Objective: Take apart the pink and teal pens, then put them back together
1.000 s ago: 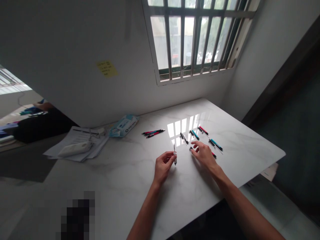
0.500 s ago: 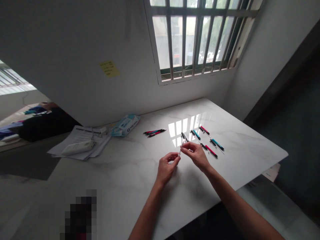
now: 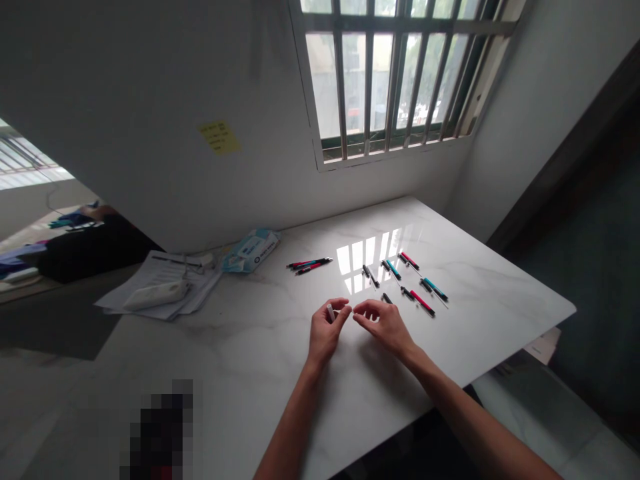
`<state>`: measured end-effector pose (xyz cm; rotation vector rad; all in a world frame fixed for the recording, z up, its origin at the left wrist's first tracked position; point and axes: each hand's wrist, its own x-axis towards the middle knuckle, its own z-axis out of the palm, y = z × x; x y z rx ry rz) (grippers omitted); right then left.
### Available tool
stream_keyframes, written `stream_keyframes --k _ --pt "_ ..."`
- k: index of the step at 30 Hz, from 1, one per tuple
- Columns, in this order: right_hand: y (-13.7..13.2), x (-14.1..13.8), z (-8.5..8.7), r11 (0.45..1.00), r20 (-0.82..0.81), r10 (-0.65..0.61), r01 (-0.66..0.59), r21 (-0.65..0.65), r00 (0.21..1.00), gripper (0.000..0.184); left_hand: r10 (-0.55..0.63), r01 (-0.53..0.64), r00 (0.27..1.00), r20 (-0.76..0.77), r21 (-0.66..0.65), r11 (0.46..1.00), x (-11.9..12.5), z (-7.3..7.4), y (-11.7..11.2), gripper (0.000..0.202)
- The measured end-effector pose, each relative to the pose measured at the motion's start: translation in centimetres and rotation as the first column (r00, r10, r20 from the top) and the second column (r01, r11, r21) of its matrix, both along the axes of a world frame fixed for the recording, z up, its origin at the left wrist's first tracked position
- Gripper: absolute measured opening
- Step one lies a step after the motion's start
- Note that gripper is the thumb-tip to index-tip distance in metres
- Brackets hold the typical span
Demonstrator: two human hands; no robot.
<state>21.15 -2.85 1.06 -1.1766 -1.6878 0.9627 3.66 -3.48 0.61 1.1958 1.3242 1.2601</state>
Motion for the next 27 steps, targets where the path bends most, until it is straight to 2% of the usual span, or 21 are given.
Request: stream_keyframes --k 6,11,15,20,22,27 --pt "-0.6 1.8 -0.3 0.999 0.093 0.039 -0.041 0.018 0.995 0.008 0.05 -0.049 0.998 -0.038 0.019 0.999 0.0 0.1 0.1 0.038" --pt "0.1 5.6 -0.3 0.982 0.248 -0.176 0.151 0.118 0.953 0.011 0.099 -0.094 0.985 -0.14 0.042 0.995 -0.5 -0.1 0.2 0.033" --pt "1.5 8.0 -1.0 0.945 0.342 -0.318 0.267 0.189 0.884 0.014 0.002 0.003 0.934 -0.357 0.012 1.0 -0.4 0.0 -0.1 0.024" --pt "2.2 8.2 -2.6 0.948 0.458 -0.314 0.255 0.189 0.832 0.016 -0.046 0.064 0.834 -0.549 0.013 0.998 0.8 0.7 -0.2 0.01" --pt "2.1 8.0 -3.0 0.952 0.476 -0.304 0.246 0.182 0.825 0.016 -0.047 0.079 0.806 -0.59 0.028 0.997 1.4 0.8 -0.1 0.008" --pt "1.2 8.1 -3.2 0.952 0.434 -0.303 0.246 0.183 0.848 0.016 -0.094 0.149 0.773 -0.628 0.036 0.988 2.7 0.9 1.0 0.018"
